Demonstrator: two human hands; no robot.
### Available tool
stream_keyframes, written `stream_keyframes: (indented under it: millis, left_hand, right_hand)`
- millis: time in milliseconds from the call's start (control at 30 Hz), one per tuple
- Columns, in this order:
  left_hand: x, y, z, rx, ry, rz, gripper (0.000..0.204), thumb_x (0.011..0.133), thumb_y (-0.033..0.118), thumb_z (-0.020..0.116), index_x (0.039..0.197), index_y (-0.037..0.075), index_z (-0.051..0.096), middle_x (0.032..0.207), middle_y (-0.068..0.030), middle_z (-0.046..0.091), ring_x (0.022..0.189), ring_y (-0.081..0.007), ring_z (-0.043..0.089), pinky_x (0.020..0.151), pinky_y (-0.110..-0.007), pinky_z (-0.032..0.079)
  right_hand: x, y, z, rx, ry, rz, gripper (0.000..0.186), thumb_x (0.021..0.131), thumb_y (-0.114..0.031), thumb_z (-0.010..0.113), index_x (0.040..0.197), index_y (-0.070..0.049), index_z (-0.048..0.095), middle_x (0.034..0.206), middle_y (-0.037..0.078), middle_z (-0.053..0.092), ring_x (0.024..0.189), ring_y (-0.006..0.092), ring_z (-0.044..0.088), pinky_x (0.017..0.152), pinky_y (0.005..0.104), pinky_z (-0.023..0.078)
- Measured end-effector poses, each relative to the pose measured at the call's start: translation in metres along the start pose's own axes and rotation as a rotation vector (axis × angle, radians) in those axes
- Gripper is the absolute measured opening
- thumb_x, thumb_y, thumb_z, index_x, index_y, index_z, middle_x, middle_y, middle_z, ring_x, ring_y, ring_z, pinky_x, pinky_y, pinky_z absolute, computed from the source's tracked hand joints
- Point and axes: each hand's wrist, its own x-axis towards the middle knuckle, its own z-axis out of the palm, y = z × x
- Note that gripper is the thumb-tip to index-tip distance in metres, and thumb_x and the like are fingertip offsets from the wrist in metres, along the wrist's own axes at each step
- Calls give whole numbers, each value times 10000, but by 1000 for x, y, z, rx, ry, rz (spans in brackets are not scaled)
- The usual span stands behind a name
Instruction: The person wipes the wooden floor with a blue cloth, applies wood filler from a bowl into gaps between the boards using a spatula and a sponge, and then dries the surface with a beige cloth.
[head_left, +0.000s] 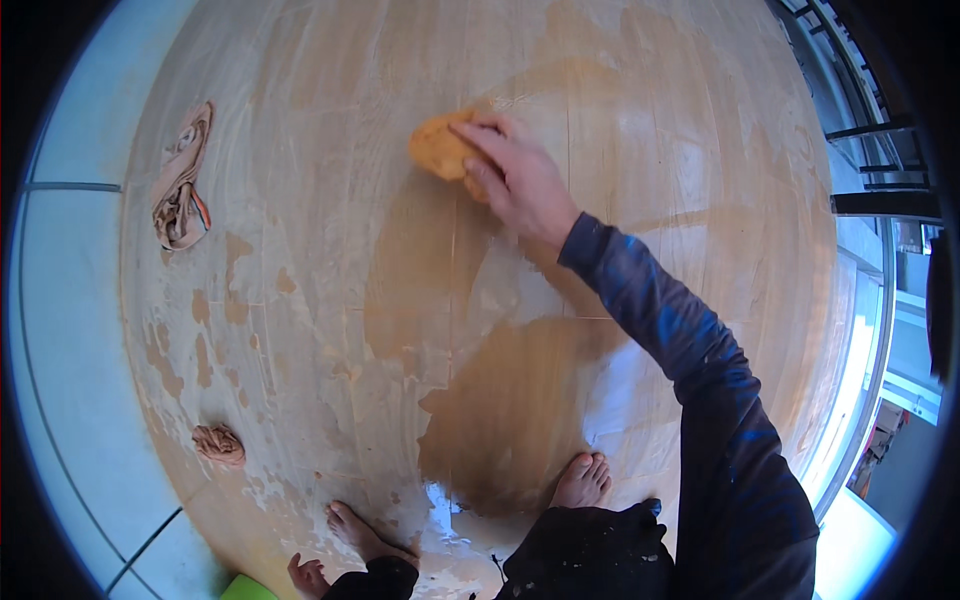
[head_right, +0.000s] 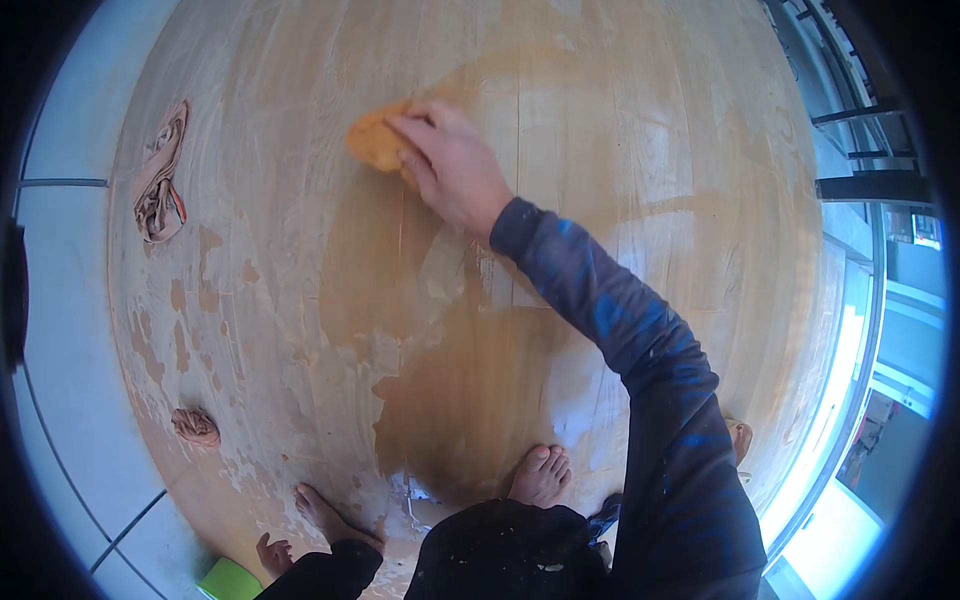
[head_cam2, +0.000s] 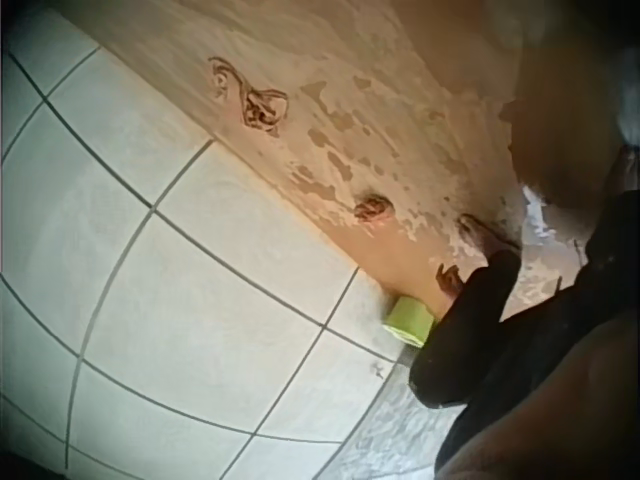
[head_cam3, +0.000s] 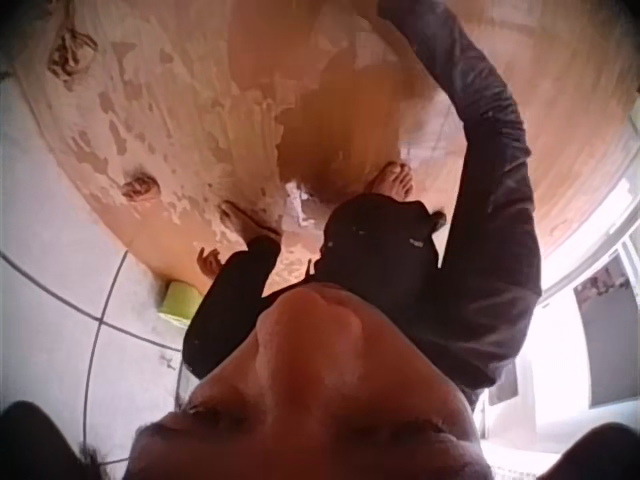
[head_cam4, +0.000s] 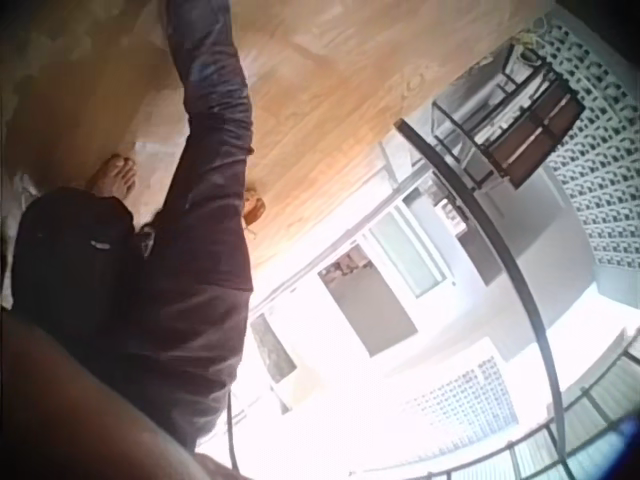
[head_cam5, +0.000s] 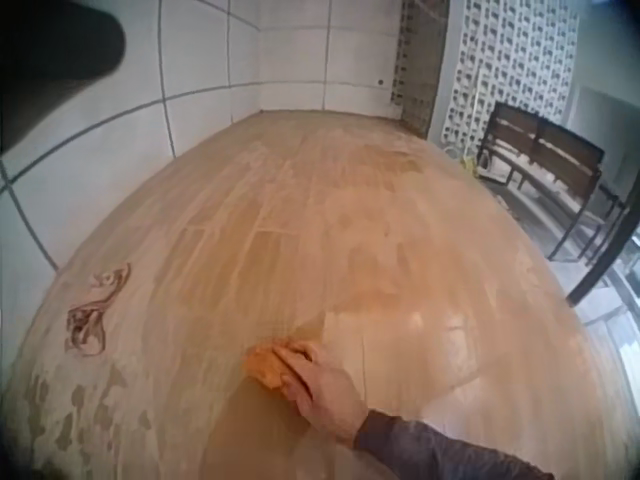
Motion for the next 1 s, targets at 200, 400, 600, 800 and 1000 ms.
stream_keyframes:
  millis: [200, 400, 600, 800, 1000]
  left_hand:
    - [-1, -46, 27, -42, -39, 33, 534, 1011, 160, 632, 1495, 39, 440, 914, -118, 745, 773, -199, 727, 608, -295, 571]
    - [-1, -77, 20, -172, -58, -270, 527, 1019, 169, 641, 1491, 39, 446, 932, -123, 751, 784, -197, 729, 624, -300, 579]
    - [-3, -45, 9, -136, -55, -288, 519, 1022, 165, 637, 1489, 40, 451, 938, -123, 753, 784, -198, 729, 631, -302, 581]
    - [1, -24, 35, -199, -18, -238, 467, 970, 73, 608, 1427, 32, 523, 901, -103, 743, 754, -178, 710, 629, -274, 537]
    - [-15, -43, 26, -45, -65, 96, 513, 1010, 146, 636, 1480, 37, 463, 920, -124, 750, 771, -198, 723, 631, -305, 580]
  right_hand:
    - [72, 166, -44, -486, 169, -87, 279, 1061, -213, 595, 1287, -72, 676, 1220, 173, 702, 1069, 269, 700, 909, 367, 569]
    - [-85, -43, 25, 96, -464, -61, 408, 880, -62, 695, 1285, -43, 647, 1265, 117, 617, 1165, 326, 604, 957, 418, 537]
    - [-77, -62, -17, 83, -424, -168, 554, 808, -60, 743, 1352, -109, 650, 1264, 90, 616, 1176, 291, 592, 961, 412, 498]
    - [95, 177, -77, -445, 123, 225, 440, 989, -220, 644, 1394, -48, 623, 1345, 179, 621, 1226, 395, 584, 1043, 454, 493]
    - [55, 73, 26, -318, -28, -9, 295, 1002, -254, 633, 1240, -96, 710, 1202, 120, 652, 1116, 333, 640, 978, 433, 531]
